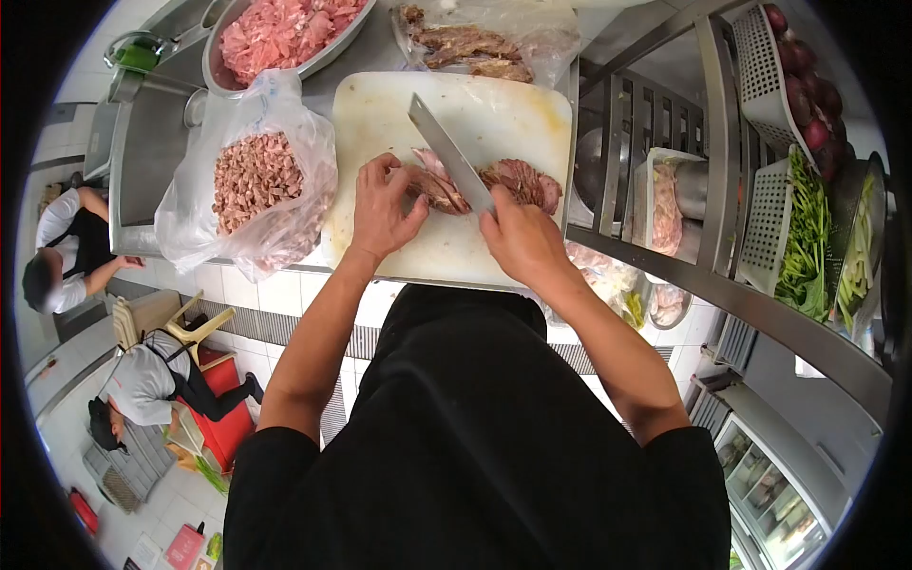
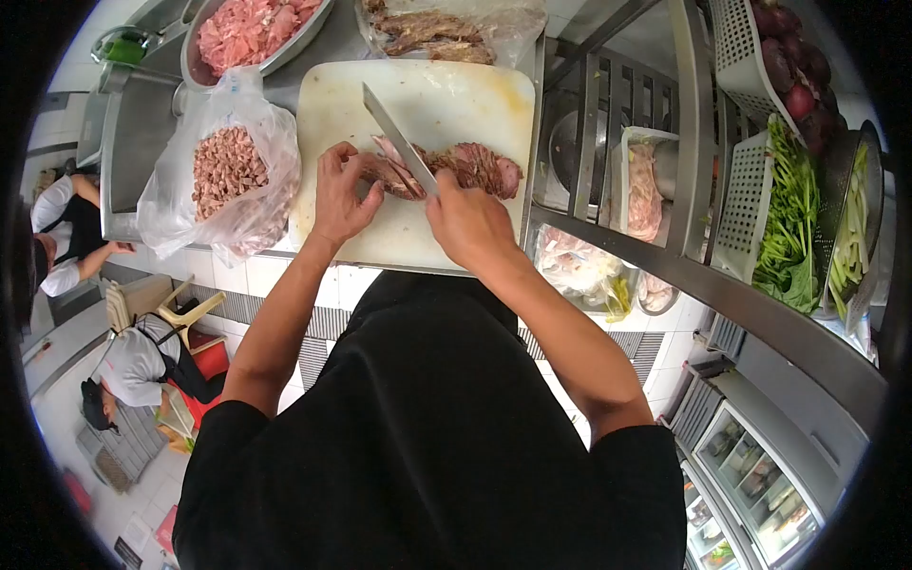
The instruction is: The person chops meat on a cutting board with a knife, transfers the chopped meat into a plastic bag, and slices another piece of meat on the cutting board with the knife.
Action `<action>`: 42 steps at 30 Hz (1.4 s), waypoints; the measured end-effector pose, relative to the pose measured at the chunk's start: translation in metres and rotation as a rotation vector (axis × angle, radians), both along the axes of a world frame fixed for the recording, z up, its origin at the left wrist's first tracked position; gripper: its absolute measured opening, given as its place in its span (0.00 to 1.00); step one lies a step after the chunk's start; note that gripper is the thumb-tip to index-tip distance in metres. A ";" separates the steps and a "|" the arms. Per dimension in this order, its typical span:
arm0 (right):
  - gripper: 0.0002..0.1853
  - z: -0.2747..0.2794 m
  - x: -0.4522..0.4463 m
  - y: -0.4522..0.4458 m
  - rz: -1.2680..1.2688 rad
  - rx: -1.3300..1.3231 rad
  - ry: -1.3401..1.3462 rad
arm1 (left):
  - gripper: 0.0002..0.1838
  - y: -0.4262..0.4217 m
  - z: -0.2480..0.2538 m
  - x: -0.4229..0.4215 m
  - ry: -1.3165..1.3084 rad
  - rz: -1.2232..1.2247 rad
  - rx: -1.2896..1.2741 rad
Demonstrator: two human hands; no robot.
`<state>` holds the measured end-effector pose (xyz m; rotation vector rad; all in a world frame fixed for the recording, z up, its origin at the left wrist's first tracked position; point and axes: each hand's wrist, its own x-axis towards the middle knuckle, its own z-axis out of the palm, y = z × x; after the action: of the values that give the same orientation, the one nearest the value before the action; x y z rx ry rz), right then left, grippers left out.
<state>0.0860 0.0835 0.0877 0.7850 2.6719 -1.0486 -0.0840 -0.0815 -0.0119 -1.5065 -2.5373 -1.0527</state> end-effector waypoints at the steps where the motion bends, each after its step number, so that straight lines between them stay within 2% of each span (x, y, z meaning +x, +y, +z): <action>1: 0.13 0.007 0.007 0.001 0.000 0.000 -0.001 | 0.19 0.001 0.001 0.000 -0.001 0.000 0.000; 6: 0.13 0.036 0.030 -0.002 0.086 -0.046 -0.209 | 0.19 0.006 -0.006 0.004 -0.093 -0.019 -0.030; 9: 0.13 0.044 0.038 -0.005 0.080 -0.067 -0.220 | 0.19 0.008 -0.013 0.007 -0.092 0.003 -0.012; 12: 0.13 0.021 0.034 -0.005 0.102 -0.059 -0.074 | 0.19 0.007 -0.014 0.007 -0.101 -0.005 0.026; 15: 0.12 -0.001 0.002 -0.006 0.078 -0.079 -0.122 | 0.19 0.006 -0.017 0.005 -0.110 -0.011 0.023; 21: 0.12 0.027 0.032 -0.010 0.129 -0.039 -0.124 | 0.19 0.005 -0.018 0.005 -0.134 -0.014 0.018; 22: 0.12 0.016 0.030 -0.012 0.134 -0.042 -0.123 | 0.19 0.004 -0.017 0.003 -0.133 -0.009 0.016; 27: 0.12 -0.049 -0.020 -0.027 0.048 0.021 -0.099 | 0.21 0.006 -0.019 0.006 -0.097 -0.013 -0.033; 34: 0.11 -0.059 -0.035 -0.035 0.030 0.078 0.051 | 0.23 0.003 -0.014 0.005 -0.117 -0.012 -0.015; 36: 0.12 -0.061 -0.018 -0.038 0.033 0.055 0.014 | 0.20 0.001 -0.011 0.004 -0.336 0.059 0.133; 40: 0.14 -0.033 0.021 -0.026 -0.027 -0.032 -0.022 | 0.17 0.002 0.001 -0.022 -0.249 0.157 0.138; 42: 0.16 -0.029 0.037 -0.019 -0.207 -0.074 0.048 | 0.17 0.013 0.012 -0.037 -0.191 0.070 0.065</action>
<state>0.1234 0.0642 0.0588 1.0519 2.6171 -1.2200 -0.1210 -0.0690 0.0001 -1.3521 -2.6263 -1.3145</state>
